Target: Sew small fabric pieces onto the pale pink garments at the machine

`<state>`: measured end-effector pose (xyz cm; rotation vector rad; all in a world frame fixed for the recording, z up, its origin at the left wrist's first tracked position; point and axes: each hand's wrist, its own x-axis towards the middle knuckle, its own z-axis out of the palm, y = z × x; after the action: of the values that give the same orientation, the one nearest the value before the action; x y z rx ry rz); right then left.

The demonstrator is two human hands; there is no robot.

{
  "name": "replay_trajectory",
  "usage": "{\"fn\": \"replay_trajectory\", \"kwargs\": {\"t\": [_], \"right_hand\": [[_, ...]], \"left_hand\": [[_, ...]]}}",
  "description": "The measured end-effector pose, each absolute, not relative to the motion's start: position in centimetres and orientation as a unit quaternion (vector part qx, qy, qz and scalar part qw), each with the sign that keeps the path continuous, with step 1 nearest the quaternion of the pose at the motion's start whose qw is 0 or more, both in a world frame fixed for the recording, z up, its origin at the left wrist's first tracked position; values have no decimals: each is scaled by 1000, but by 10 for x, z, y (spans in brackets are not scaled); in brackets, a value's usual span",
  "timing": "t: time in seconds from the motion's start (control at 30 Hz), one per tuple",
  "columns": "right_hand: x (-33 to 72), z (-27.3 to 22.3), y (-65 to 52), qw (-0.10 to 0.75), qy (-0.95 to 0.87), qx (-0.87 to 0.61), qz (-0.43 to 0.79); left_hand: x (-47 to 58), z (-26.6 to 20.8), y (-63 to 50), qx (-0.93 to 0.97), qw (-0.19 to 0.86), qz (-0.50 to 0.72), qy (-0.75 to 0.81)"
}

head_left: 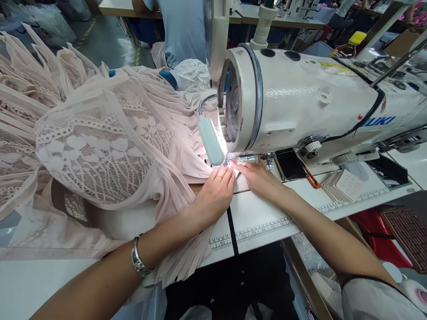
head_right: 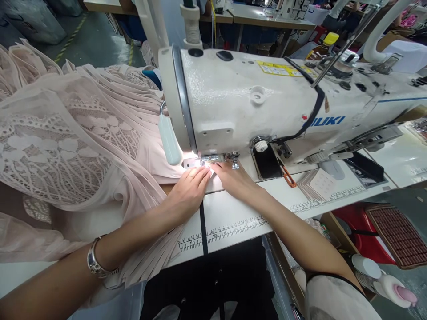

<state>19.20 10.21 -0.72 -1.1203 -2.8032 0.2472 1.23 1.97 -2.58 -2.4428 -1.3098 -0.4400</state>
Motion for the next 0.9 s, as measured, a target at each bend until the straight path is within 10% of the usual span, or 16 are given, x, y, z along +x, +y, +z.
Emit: {"fn": "replay_trajectory", "kwargs": {"t": [0.9], "right_hand": [[200, -10, 94, 79, -934, -346, 36]], "left_hand": [[-27, -5, 33, -878, 127, -126, -444]]}}
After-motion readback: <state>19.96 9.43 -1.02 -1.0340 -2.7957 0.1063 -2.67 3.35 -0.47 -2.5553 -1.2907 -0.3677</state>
